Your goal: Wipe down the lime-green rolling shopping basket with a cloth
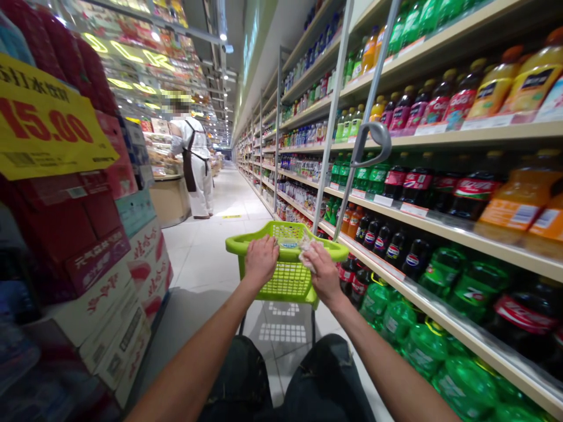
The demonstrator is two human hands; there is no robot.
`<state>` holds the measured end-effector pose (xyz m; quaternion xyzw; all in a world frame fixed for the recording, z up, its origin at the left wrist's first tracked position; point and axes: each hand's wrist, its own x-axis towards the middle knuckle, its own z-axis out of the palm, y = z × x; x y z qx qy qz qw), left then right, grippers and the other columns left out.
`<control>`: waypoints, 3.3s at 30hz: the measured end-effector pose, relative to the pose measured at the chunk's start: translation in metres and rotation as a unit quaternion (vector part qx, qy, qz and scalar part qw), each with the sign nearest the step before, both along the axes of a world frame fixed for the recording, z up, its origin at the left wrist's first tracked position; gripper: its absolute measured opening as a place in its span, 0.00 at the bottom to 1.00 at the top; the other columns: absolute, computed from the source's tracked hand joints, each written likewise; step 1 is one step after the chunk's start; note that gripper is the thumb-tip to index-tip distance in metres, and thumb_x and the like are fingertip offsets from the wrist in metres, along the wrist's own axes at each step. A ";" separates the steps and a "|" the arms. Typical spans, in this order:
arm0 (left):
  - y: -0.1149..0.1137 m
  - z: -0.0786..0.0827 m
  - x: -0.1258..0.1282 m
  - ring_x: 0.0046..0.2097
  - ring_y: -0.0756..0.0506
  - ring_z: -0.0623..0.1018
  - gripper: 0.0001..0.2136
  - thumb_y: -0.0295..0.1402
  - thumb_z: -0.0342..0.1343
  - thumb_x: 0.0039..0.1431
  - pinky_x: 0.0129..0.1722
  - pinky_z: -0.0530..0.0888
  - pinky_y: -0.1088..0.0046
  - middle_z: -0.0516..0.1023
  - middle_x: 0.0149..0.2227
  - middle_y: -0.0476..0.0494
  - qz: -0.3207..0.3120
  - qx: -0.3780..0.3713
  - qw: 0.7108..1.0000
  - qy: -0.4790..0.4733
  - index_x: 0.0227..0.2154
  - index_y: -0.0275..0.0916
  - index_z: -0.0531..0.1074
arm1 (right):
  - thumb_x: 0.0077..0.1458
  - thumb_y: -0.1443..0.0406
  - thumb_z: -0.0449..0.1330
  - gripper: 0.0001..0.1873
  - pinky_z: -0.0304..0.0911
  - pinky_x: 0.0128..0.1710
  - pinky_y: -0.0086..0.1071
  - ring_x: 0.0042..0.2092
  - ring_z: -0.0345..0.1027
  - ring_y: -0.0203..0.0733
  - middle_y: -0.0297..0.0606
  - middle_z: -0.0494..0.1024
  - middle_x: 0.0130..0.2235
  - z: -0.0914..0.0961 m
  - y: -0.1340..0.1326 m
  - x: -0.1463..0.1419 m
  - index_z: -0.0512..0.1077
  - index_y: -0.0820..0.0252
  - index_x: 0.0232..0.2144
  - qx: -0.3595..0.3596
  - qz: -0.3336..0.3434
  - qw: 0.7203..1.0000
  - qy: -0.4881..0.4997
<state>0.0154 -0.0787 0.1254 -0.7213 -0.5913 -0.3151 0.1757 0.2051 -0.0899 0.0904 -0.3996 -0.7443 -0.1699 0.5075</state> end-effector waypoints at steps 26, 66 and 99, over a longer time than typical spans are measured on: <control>-0.008 -0.002 0.011 0.52 0.41 0.66 0.18 0.36 0.40 0.60 0.53 0.58 0.61 0.68 0.52 0.38 0.031 0.002 0.999 -0.009 0.48 0.34 0.65 | 0.53 0.70 0.48 0.18 0.52 0.56 0.45 0.58 0.51 0.43 0.41 0.63 0.55 -0.009 0.008 0.030 0.69 0.57 0.46 -0.003 -0.058 0.997 0.047; -0.021 0.013 -0.033 0.42 0.43 0.71 0.14 0.44 0.47 0.55 0.44 0.63 0.65 0.75 0.38 0.43 0.002 -0.051 0.997 0.059 0.32 0.39 0.69 | 0.50 0.71 0.50 0.17 0.54 0.54 0.47 0.55 0.57 0.46 0.43 0.68 0.51 0.006 0.032 0.011 0.71 0.58 0.42 -0.047 -0.026 0.998 0.032; -0.012 0.002 -0.022 0.40 0.43 0.70 0.10 0.39 0.50 0.53 0.43 0.64 0.65 0.73 0.35 0.43 -0.076 -0.012 0.996 0.044 0.31 0.38 0.67 | 0.53 0.68 0.49 0.16 0.55 0.54 0.44 0.54 0.58 0.45 0.45 0.68 0.51 0.017 0.026 -0.032 0.71 0.60 0.42 -0.030 0.047 0.997 -0.051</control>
